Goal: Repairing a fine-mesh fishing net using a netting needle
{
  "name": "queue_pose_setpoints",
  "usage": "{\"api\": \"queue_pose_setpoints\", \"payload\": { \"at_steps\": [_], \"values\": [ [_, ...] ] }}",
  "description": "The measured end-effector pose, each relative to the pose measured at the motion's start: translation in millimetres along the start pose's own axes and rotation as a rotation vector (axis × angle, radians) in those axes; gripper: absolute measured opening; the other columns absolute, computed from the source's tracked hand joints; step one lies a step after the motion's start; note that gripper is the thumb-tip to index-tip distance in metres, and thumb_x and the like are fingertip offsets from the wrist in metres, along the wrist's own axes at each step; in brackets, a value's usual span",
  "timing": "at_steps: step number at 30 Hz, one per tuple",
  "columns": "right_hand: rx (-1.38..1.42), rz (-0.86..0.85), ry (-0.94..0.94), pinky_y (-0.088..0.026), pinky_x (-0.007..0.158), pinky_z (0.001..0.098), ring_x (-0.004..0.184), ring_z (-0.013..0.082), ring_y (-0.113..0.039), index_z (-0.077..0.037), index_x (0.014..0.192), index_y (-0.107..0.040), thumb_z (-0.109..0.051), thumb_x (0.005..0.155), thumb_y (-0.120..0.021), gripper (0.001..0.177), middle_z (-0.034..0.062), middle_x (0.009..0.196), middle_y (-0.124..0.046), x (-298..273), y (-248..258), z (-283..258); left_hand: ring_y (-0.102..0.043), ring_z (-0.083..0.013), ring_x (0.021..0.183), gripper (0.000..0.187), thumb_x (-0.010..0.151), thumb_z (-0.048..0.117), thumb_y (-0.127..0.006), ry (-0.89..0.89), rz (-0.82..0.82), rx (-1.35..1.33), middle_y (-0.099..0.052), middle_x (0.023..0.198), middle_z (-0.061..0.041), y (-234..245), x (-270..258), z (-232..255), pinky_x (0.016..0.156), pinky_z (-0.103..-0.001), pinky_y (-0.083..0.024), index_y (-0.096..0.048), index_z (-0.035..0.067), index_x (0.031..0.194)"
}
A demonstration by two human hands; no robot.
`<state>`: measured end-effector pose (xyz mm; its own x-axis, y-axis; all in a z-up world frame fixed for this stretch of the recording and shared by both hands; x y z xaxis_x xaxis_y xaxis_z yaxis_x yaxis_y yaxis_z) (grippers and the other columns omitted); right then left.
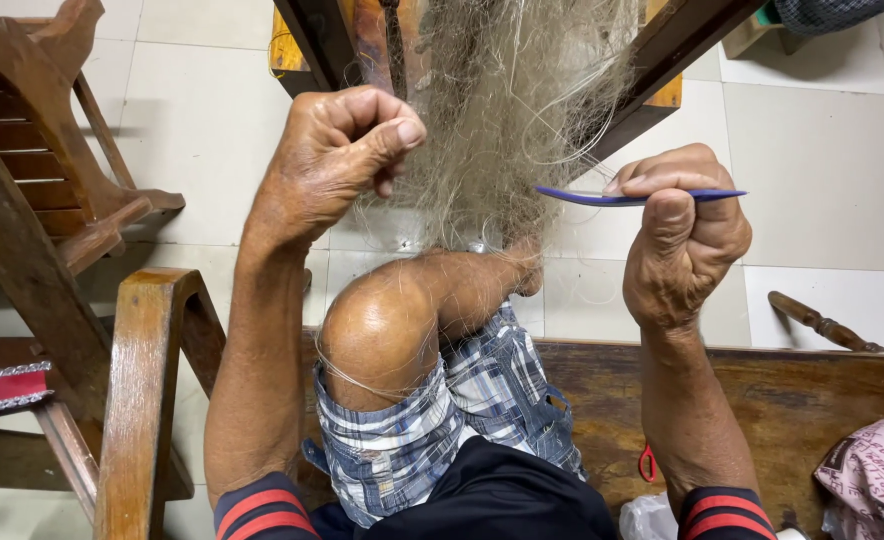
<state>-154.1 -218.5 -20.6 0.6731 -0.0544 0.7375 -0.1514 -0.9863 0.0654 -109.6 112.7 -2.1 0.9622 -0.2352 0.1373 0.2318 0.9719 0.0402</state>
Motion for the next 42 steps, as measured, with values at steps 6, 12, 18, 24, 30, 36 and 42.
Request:
{"api": "queue_pose_setpoints", "payload": {
  "at_steps": [6,12,18,24,30,36,42],
  "values": [
    [-0.064,-0.021,0.024,-0.063,0.096,0.0486,0.101,0.0352,-0.069,0.001,0.114,-0.066,-0.039,0.135,-0.058,0.046,0.0196,0.108,-0.065,4.4,3.9,-10.4,-0.072,-0.0057,0.071,0.018,0.115,0.021,-0.083,0.106,0.036,-0.084,-0.073,0.083,0.000,14.4,-4.6,2.7,0.055,-0.020,-0.063,-0.079,0.007,0.105],
    [-0.180,-0.152,0.121,-0.067,0.107,0.0556,0.113,0.0429,-0.071,0.005,0.113,-0.064,-0.039,0.136,-0.049,0.052,0.0284,0.115,-0.063,12.4,-1.6,-32.9,-0.070,-0.0066,0.074,0.025,0.115,0.029,-0.081,0.033,0.010,-0.107,-0.074,0.093,-0.001,22.2,-9.0,22.1,0.055,-0.021,-0.060,-0.078,0.005,0.111],
    [-0.157,-0.185,0.133,-0.061,0.097,0.0532,0.102,0.0427,-0.072,0.006,0.112,-0.063,-0.032,0.134,-0.051,0.046,0.0271,0.106,-0.069,7.1,-3.3,-32.3,-0.068,-0.0076,0.069,0.026,0.112,0.030,-0.083,0.074,0.055,-0.128,-0.071,0.085,-0.002,26.1,-26.5,44.1,0.051,-0.021,-0.057,-0.080,0.005,0.107],
    [-0.186,-0.245,0.131,-0.063,0.097,0.0522,0.100,0.0432,-0.075,0.006,0.112,-0.066,-0.031,0.133,-0.051,0.046,0.0286,0.105,-0.072,-4.2,-3.6,-35.8,-0.070,-0.0055,0.070,0.028,0.112,0.030,-0.084,0.064,0.061,-0.233,-0.073,0.089,-0.002,34.8,-25.7,27.0,0.050,-0.020,-0.060,-0.081,0.003,0.110],
    [-0.193,-0.260,0.207,-0.064,0.091,0.0532,0.097,0.0447,-0.075,0.010,0.110,-0.064,-0.023,0.133,-0.052,0.042,0.0268,0.100,-0.071,-3.9,-2.7,-37.7,-0.077,-0.0145,0.064,0.029,0.113,0.032,-0.082,0.060,-0.029,-0.329,-0.080,0.084,-0.009,37.7,-22.7,23.9,0.058,-0.024,-0.067,-0.079,0.003,0.114],
    [-0.289,-0.305,0.280,-0.063,0.116,0.0615,0.126,0.0505,-0.073,0.006,0.113,-0.068,-0.031,0.133,-0.049,0.046,0.0327,0.132,-0.070,4.2,-7.1,-49.0,-0.095,-0.0261,0.095,0.028,0.109,0.037,-0.081,0.073,-0.029,-0.333,-0.094,0.119,-0.016,19.7,-18.4,46.2,0.076,-0.035,-0.077,-0.078,0.009,0.114],
    [-0.194,-0.405,0.369,-0.063,0.105,0.0545,0.109,0.0443,-0.077,0.002,0.108,-0.068,-0.026,0.127,-0.052,0.038,0.0256,0.111,-0.079,18.1,-28.4,-62.9,-0.094,-0.0254,0.089,0.029,0.108,0.040,-0.080,0.074,-0.041,-0.225,-0.093,0.107,-0.015,10.3,-31.0,61.8,0.079,-0.031,-0.075,-0.080,0.011,0.108]
  ]
}}
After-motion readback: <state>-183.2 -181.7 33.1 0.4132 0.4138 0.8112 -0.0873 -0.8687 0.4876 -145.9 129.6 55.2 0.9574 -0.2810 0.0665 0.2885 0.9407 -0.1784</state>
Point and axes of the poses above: each hand's wrist, its own x-axis towards the middle knuckle, its own y-axis out of the back of the hand, z = x × y, the point moved 1 cm from there along x, towards the middle knuckle
